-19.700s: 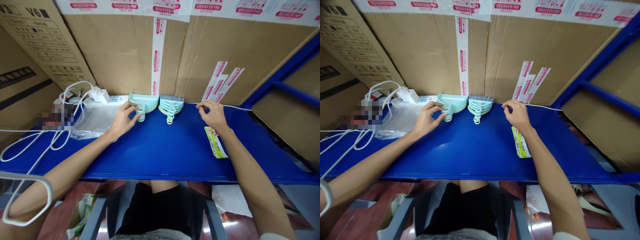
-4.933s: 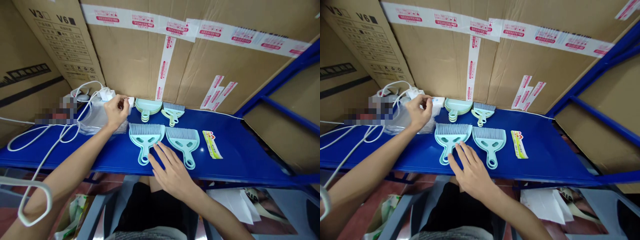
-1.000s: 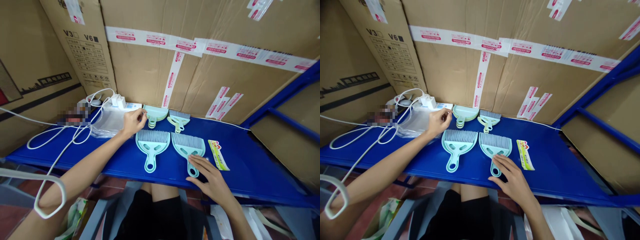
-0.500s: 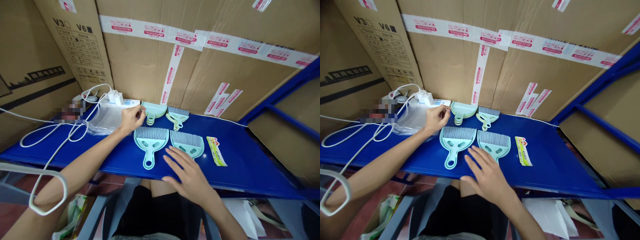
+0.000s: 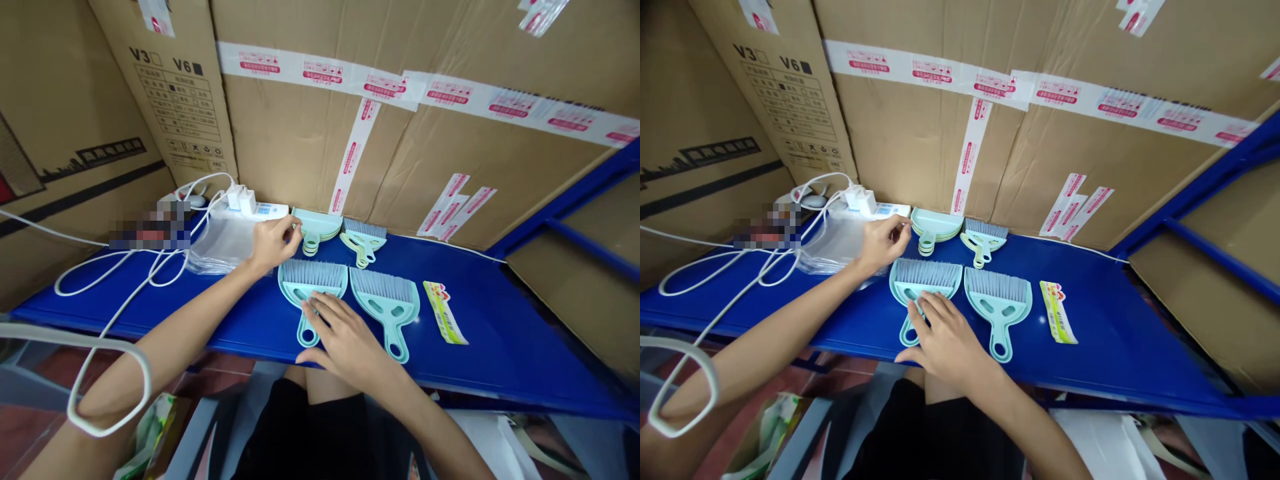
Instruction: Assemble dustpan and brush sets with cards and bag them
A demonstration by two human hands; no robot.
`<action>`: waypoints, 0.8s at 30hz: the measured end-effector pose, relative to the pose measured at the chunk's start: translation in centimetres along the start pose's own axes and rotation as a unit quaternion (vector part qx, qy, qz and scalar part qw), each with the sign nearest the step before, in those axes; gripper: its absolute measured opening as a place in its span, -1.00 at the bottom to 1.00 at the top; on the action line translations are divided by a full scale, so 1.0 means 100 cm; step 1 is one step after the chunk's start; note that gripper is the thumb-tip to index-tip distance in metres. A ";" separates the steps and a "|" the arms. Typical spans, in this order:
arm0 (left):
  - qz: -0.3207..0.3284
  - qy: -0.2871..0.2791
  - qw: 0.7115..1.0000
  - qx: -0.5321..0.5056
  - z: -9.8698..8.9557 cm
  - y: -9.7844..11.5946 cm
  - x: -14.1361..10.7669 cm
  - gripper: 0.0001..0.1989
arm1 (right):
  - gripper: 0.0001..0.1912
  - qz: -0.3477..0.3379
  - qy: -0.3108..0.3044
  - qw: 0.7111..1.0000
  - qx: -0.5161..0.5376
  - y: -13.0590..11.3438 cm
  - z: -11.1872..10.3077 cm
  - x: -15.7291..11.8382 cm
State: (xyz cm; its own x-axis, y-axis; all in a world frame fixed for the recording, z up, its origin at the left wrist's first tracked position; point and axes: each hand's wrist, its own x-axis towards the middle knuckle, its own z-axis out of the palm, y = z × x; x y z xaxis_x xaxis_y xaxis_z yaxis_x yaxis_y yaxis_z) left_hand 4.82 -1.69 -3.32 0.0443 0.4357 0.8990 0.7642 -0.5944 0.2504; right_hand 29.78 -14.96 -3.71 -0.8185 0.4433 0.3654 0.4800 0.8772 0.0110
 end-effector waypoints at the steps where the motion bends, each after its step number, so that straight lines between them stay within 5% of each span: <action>1: -0.003 -0.008 1.000 0.002 0.000 0.000 0.000 -0.82 | -0.19 0.009 0.010 1.000 0.016 0.007 -0.011 0.001; 6: -0.009 -0.098 0.995 0.007 0.005 -0.001 -0.002 -0.85 | -0.57 0.205 0.087 0.975 -0.001 0.094 -0.055 0.016; 8: -0.006 -0.125 0.992 0.010 0.008 -0.003 -0.004 -0.85 | -0.55 0.248 -0.028 0.968 -0.033 0.137 -0.055 0.024; 11: -0.003 -0.133 0.991 0.008 0.010 -0.004 -0.005 -0.84 | -0.56 0.212 -0.162 0.963 -0.030 0.180 -0.041 0.032; 17: 0.006 -0.149 0.989 0.013 0.008 -0.007 -0.003 -0.84 | -0.73 0.165 -0.152 0.975 -0.006 0.194 -0.017 0.035; 24: 0.009 -0.149 0.989 0.016 0.009 -0.006 -0.005 -0.83 | -0.71 0.186 -0.134 0.973 0.002 0.193 -0.009 0.031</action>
State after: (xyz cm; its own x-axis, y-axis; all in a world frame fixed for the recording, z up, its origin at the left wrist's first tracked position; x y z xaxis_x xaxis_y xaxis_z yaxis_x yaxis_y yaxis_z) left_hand 4.96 -0.96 -4.26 0.2411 0.6078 0.7566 0.7814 -0.5839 0.2201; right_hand 36.82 3.21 -1.48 -0.6413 0.7623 0.0874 0.7583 0.6471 -0.0793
